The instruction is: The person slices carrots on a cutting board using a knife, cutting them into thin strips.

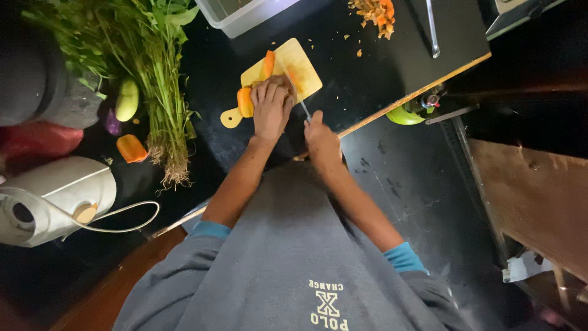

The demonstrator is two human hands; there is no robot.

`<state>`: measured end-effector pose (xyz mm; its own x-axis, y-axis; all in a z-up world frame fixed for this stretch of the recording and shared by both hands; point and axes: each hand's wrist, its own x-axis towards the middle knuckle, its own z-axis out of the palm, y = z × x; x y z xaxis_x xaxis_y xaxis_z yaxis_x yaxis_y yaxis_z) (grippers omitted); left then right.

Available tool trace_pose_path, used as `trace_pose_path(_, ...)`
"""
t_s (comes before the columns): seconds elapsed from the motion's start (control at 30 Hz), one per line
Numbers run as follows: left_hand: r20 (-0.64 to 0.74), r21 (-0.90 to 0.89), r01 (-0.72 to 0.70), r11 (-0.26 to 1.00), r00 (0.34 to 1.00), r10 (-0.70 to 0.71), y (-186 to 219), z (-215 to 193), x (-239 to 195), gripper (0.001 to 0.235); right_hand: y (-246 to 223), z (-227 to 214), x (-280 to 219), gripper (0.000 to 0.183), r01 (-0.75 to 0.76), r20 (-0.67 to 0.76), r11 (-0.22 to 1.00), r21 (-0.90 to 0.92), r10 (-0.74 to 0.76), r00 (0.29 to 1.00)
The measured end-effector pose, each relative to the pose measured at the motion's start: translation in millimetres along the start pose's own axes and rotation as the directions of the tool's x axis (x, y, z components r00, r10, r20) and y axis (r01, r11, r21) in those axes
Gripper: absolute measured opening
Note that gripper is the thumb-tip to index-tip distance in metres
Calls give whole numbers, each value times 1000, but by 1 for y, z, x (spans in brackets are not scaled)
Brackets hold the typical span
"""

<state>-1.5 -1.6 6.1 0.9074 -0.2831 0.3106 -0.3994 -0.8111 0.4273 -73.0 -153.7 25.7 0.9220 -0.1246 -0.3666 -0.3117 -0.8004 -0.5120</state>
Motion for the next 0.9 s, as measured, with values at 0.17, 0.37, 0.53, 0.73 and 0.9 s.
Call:
trace_pose_path(0.17,16,-46,48,998,999,-47,0,-2,3,29,1,-15,4,31,37,-47,997,75,-34,998)
trace_pose_path(0.37,-5,-62,40,997,999,-40,-2,0,0,27,-5,-35,-13,31,27,73,998,56,-31,997)
trace_pose_path(0.53,13,-23,42,999,999,-41,-6,6,-1,24,-12,-41,-23,32,-36,131,999,-22,38,991)
trace_pose_path(0.73,-13,-112,43,993,999,-45,-6,5,-4,29,-26,-53,-38,33,-31,108,999,-38,35,994)
trace_pose_path(0.9,11,-66,56,996,998,-56,-5,5,-3,32,-26,-50,-36,32,-20,116,997,-68,28,993)
